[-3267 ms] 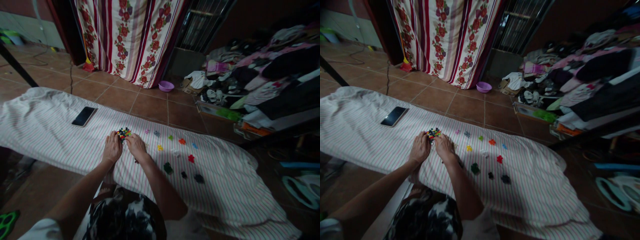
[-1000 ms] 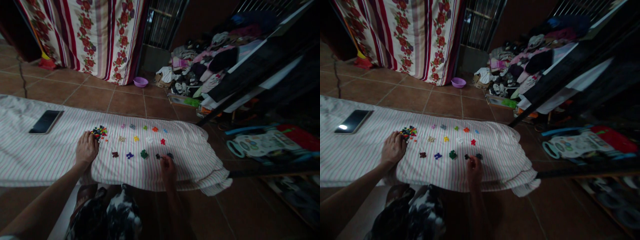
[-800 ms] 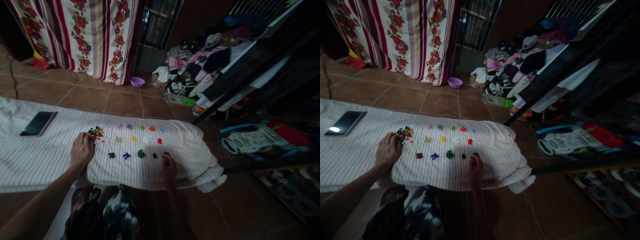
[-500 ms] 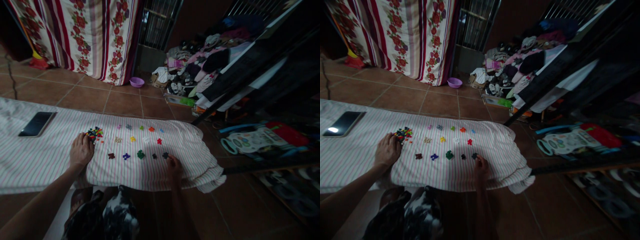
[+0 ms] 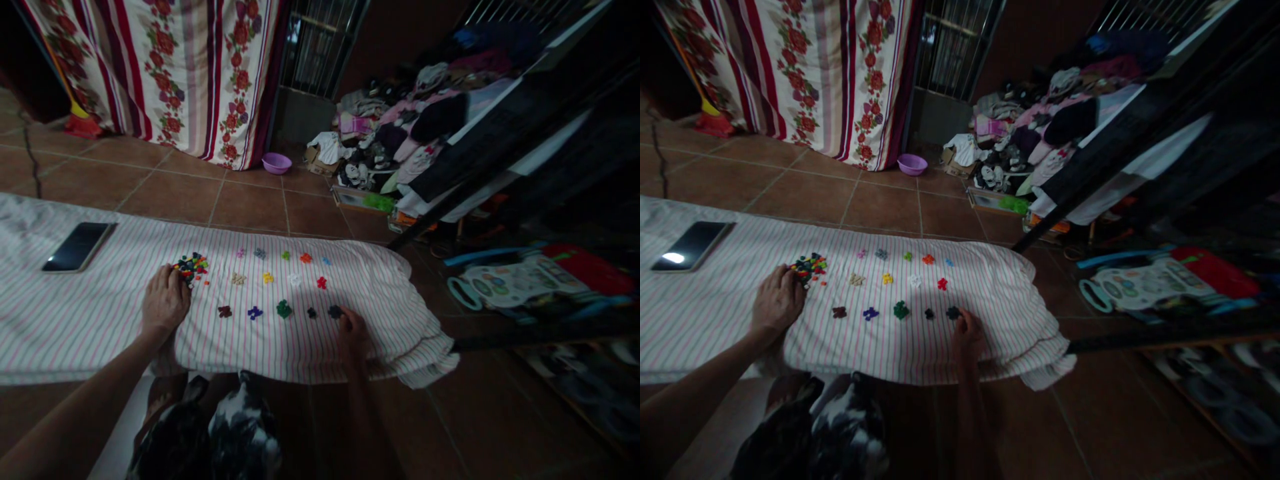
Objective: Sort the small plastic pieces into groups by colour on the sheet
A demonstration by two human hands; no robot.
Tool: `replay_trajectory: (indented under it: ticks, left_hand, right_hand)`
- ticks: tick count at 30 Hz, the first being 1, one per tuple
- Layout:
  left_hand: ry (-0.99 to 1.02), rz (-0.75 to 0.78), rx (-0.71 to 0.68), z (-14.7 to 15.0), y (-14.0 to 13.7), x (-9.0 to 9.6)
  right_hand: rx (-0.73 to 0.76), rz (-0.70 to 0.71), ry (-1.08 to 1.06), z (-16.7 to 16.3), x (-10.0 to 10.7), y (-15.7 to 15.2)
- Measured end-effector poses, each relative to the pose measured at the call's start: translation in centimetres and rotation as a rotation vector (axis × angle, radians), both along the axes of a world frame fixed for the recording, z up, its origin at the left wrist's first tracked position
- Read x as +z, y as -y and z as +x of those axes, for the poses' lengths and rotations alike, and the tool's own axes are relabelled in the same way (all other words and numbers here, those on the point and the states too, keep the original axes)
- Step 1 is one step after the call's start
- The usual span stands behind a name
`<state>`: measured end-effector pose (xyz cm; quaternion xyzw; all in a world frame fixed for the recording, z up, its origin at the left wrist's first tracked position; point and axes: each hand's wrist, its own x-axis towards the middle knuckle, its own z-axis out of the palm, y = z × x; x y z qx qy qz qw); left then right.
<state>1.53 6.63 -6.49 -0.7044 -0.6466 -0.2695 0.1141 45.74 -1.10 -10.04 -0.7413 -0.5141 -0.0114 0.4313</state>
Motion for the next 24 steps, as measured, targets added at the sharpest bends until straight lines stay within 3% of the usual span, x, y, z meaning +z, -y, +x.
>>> replay_trajectory:
  ticks: [12,19,24]
  left_hand:
    - [0.002,0.089,-0.041,-0.2,-0.4,-1.1]
    - [0.018,0.124,-0.037,-0.2,0.0,-0.2]
    - [-0.067,0.066,0.069,-0.2,0.7,0.6]
  right_hand:
    - [-0.046,-0.042,0.009,-0.6,0.5,-0.1]
    - [-0.094,-0.039,-0.019,-1.1,1.0,-0.2]
    - [-0.051,-0.073,-0.063,-0.7,1.0,-0.1]
